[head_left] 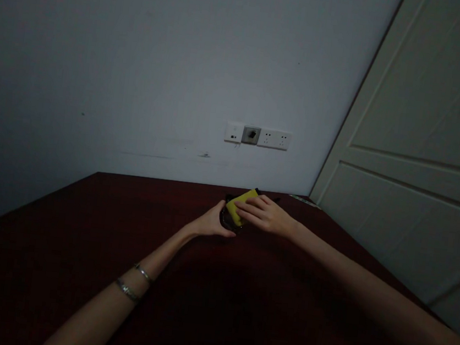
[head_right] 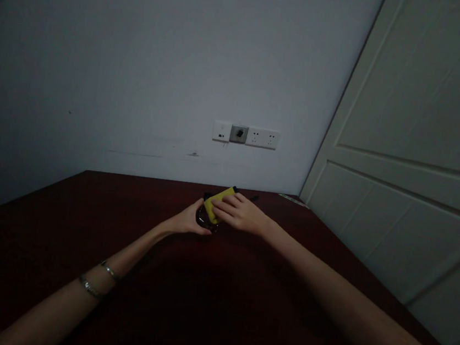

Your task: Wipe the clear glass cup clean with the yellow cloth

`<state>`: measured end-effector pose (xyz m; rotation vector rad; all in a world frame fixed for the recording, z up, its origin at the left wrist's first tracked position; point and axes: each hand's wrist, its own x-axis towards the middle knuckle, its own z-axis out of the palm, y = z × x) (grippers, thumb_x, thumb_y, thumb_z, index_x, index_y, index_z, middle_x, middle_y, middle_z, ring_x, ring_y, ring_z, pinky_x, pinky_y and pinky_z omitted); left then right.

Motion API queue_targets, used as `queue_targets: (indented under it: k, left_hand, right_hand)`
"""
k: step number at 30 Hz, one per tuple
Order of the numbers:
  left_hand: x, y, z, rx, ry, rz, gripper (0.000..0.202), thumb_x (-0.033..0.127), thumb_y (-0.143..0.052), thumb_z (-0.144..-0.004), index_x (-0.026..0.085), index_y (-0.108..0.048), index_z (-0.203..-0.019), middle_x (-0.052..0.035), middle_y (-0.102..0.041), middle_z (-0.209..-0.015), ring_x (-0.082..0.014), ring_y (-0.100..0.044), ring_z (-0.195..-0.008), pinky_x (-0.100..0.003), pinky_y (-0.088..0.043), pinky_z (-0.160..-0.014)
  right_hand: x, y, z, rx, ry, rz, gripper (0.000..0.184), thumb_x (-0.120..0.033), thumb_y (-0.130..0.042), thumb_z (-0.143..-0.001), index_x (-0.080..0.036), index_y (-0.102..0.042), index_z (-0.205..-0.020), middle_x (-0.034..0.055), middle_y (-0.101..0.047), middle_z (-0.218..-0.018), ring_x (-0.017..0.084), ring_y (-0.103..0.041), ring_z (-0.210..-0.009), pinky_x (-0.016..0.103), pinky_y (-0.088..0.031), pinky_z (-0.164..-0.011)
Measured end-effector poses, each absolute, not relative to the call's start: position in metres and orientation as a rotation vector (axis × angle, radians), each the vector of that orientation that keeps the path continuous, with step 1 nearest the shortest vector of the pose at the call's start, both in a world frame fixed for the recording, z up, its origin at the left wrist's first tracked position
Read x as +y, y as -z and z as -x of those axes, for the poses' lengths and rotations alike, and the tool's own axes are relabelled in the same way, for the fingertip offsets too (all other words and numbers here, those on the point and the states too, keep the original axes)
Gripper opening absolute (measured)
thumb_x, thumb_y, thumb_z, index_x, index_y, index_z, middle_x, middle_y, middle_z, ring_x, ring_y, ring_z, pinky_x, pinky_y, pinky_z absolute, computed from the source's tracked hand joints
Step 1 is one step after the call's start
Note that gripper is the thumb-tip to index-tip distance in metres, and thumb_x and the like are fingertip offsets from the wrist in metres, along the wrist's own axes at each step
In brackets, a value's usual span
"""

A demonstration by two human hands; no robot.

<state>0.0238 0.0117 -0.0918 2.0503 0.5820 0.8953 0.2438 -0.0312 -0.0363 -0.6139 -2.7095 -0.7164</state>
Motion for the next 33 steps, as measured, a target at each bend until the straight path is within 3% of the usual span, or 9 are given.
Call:
queue_targets:
  k: [7, 10, 14, 20, 26, 33]
  left_hand:
    - [0.014, 0.111, -0.026, 0.607, -0.910, -2.031, 0.089, 0.023, -0.080, -0.051, 0.011, -0.033, -0.125, -0.0145, -0.052, -0.122, -0.0272, -0.051, -0.112, -0.042, -0.041, -0.097]
    - [0.019, 0.115, -0.026, 0.593, -0.909, -1.991, 0.081, 0.020, -0.080, -0.048, 0.013, -0.036, -0.116, -0.0116, -0.054, -0.114, -0.0251, -0.054, -0.105, -0.039, -0.044, -0.092]
    - [0.025, 0.110, -0.022, 0.561, -0.952, -1.923, 0.069, 0.016, -0.079, -0.047, 0.017, -0.037, -0.101, -0.0054, -0.054, -0.101, -0.0203, -0.056, -0.094, -0.034, -0.046, -0.083]
    - [0.028, 0.106, -0.017, 0.618, -0.959, -1.954, 0.069, 0.014, -0.077, -0.050, 0.018, -0.035, -0.104, -0.0021, -0.052, -0.096, -0.0175, -0.055, -0.089, -0.029, -0.045, -0.077]
    - [0.028, 0.101, -0.016, 0.738, -1.005, -1.997, 0.068, 0.016, -0.074, -0.050, 0.019, -0.035, -0.106, -0.0001, -0.052, -0.092, -0.0166, -0.055, -0.084, -0.028, -0.046, -0.072]
    - [0.027, 0.098, -0.014, 0.798, -1.108, -2.003, 0.069, 0.017, -0.073, -0.050, 0.017, -0.036, -0.108, -0.0043, -0.054, -0.097, -0.0196, -0.056, -0.087, -0.031, -0.047, -0.074]
  right_hand:
    - [-0.023, 0.034, -0.242, -2.933, 0.595, 0.264, 0.034, -0.010, -0.041, -0.091, -0.013, -0.054, -0.123, 0.0132, -0.055, -0.131, 0.019, -0.045, -0.127, 0.042, -0.037, -0.107]
    - [-0.011, 0.038, -0.236, -2.983, 0.626, 0.158, 0.035, -0.009, -0.040, -0.091, -0.008, -0.053, -0.123, 0.0166, -0.056, -0.129, 0.021, -0.043, -0.129, 0.042, -0.036, -0.107]
    - [0.007, 0.042, -0.227, -3.068, 0.728, 0.169, 0.034, -0.009, -0.040, -0.092, -0.012, -0.054, -0.122, 0.0132, -0.055, -0.131, 0.019, -0.042, -0.130, 0.040, -0.036, -0.107]
    - [0.016, 0.047, -0.225, -2.941, 0.827, 0.145, 0.033, -0.007, -0.041, -0.090, -0.012, -0.057, -0.119, 0.0139, -0.058, -0.127, 0.018, -0.051, -0.122, 0.037, -0.043, -0.099]
    - [0.006, 0.054, -0.214, -2.870, 0.977, 0.380, 0.032, -0.006, -0.040, -0.090, -0.008, -0.059, -0.115, 0.0164, -0.059, -0.125, 0.022, -0.054, -0.118, 0.036, -0.046, -0.095]
    - [-0.010, 0.053, -0.184, -2.858, 0.634, 0.953, 0.031, -0.005, -0.046, -0.086, -0.003, -0.060, -0.113, 0.0210, -0.060, -0.122, 0.027, -0.053, -0.119, 0.040, -0.042, -0.098]
